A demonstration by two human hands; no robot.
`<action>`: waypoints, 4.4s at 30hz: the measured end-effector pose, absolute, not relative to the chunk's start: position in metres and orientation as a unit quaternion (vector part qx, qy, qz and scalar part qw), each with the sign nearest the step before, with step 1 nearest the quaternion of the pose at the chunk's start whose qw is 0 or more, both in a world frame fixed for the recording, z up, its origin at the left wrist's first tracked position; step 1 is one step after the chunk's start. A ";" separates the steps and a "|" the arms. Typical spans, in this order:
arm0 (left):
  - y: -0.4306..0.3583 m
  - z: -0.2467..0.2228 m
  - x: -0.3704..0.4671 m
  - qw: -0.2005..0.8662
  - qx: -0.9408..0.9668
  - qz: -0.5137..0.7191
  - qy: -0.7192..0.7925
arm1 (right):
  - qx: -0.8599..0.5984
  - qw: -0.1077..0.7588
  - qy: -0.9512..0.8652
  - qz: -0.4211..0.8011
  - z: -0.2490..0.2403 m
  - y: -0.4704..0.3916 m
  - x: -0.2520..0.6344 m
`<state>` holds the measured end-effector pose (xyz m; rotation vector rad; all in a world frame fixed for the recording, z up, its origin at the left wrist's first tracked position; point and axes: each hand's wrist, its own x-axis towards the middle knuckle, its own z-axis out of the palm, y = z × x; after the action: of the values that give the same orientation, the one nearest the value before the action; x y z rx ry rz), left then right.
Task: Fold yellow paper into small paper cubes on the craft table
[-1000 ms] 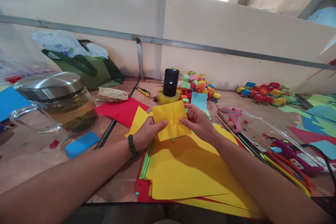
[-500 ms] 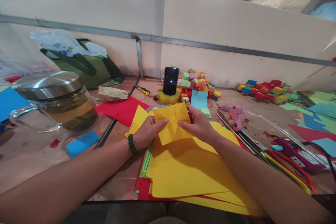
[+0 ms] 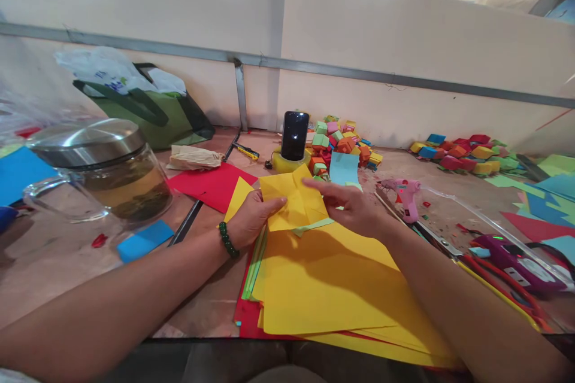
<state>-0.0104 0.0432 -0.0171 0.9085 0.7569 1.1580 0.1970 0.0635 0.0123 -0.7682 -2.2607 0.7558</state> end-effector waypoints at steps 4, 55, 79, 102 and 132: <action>0.041 -0.015 -0.010 0.691 0.423 0.485 0.330 | -0.256 0.303 -0.852 0.341 0.009 0.066 0.197; 0.037 -0.010 -0.010 0.587 0.505 0.445 0.451 | -0.380 0.452 -0.628 0.507 0.001 0.062 0.176; 0.039 -0.010 -0.011 0.582 0.517 0.433 0.454 | -0.392 0.385 -0.666 0.504 0.018 0.064 0.188; 0.044 -0.008 -0.020 0.646 0.474 0.442 0.403 | -0.303 0.392 -0.700 0.514 0.036 0.067 0.206; 0.040 -0.018 -0.012 0.692 0.465 0.402 0.378 | -0.385 0.434 -0.644 0.498 0.012 0.064 0.188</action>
<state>-0.0125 0.0404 -0.0177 1.0398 0.8457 0.8987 0.1879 0.0644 0.0120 -0.9599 -1.6048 1.2406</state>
